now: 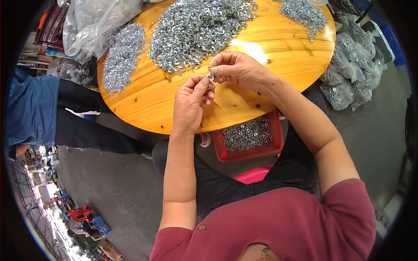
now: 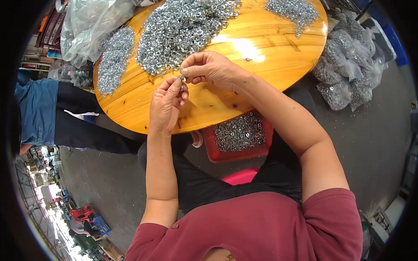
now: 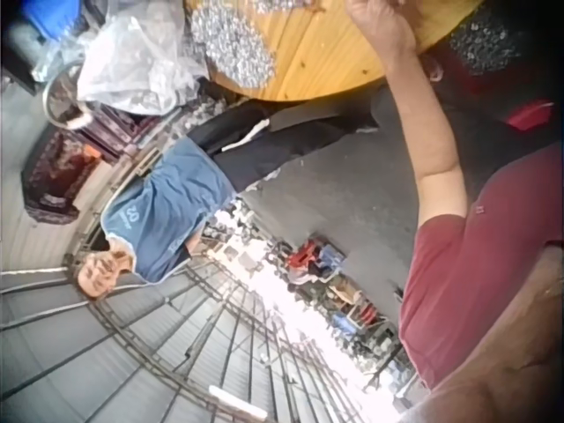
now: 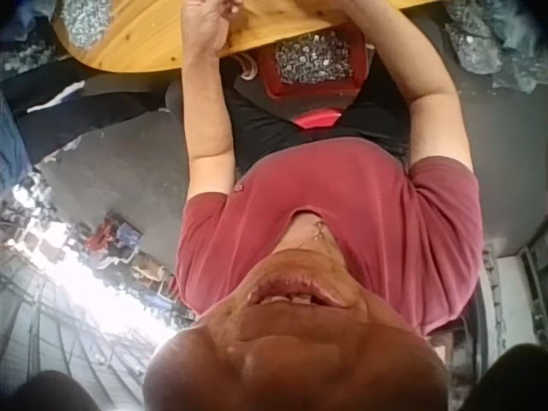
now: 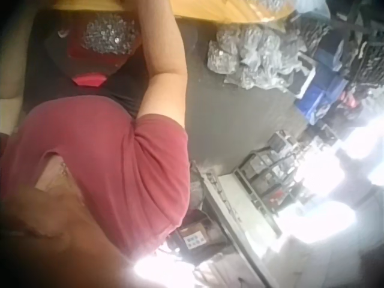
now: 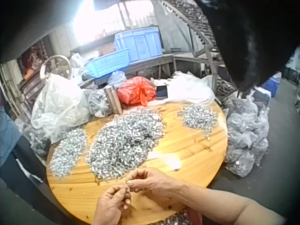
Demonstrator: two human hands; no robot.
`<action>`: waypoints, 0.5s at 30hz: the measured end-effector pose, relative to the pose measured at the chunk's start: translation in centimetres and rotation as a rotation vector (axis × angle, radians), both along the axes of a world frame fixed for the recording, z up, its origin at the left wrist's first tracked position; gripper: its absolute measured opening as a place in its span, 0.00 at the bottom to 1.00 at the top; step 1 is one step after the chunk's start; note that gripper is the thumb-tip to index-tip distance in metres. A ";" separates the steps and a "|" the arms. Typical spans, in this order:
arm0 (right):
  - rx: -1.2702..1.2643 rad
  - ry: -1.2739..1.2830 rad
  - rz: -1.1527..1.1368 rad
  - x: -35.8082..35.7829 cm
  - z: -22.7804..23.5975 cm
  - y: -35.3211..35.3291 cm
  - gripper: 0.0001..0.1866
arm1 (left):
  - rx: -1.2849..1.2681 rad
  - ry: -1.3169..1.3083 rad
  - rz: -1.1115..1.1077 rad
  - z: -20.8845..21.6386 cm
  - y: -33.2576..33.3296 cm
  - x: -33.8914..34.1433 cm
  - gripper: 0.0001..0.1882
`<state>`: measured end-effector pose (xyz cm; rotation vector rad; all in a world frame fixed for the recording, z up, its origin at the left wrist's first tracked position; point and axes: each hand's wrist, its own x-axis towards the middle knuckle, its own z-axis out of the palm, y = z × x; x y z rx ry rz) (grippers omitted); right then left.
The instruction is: The person links metal split rings together by hand and arranges them on the table.
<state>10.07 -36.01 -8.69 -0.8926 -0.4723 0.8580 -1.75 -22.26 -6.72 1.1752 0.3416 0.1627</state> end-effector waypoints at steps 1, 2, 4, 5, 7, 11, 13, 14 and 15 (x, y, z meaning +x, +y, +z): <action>0.014 0.022 0.027 0.0 0.0 -0.1 0.05 | -0.036 -0.006 -0.037 0.0 0.1 0.0 0.05; 0.027 0.045 0.054 0.1 0.1 -0.2 0.05 | -0.072 -0.012 -0.072 0.0 0.2 0.0 0.05; 0.054 0.088 0.111 0.2 0.1 -0.4 0.05 | -0.144 -0.025 -0.142 -0.1 0.3 0.0 0.05; 0.054 0.084 0.115 0.3 0.1 -0.4 0.05 | -0.144 -0.029 -0.139 -0.2 0.3 0.0 0.05; 0.051 0.033 0.086 0.3 -0.3 -0.9 0.05 | -0.149 -0.047 -0.151 -0.6 -0.2 0.3 0.05; 0.079 0.025 0.079 0.3 -0.2 -0.5 0.05 | -0.189 -0.066 -0.161 -0.4 -0.1 0.3 0.06; 0.132 0.113 0.112 0.1 -0.1 -0.1 0.05 | -0.265 -0.065 -0.168 0.0 0.1 0.2 0.06; 0.158 0.157 0.128 0.0 -0.1 0.1 0.05 | -0.304 -0.064 -0.171 0.0 0.2 0.1 0.06; 0.158 0.155 0.130 0.0 0.0 0.1 0.05 | -0.303 -0.066 -0.170 0.1 0.3 0.1 0.06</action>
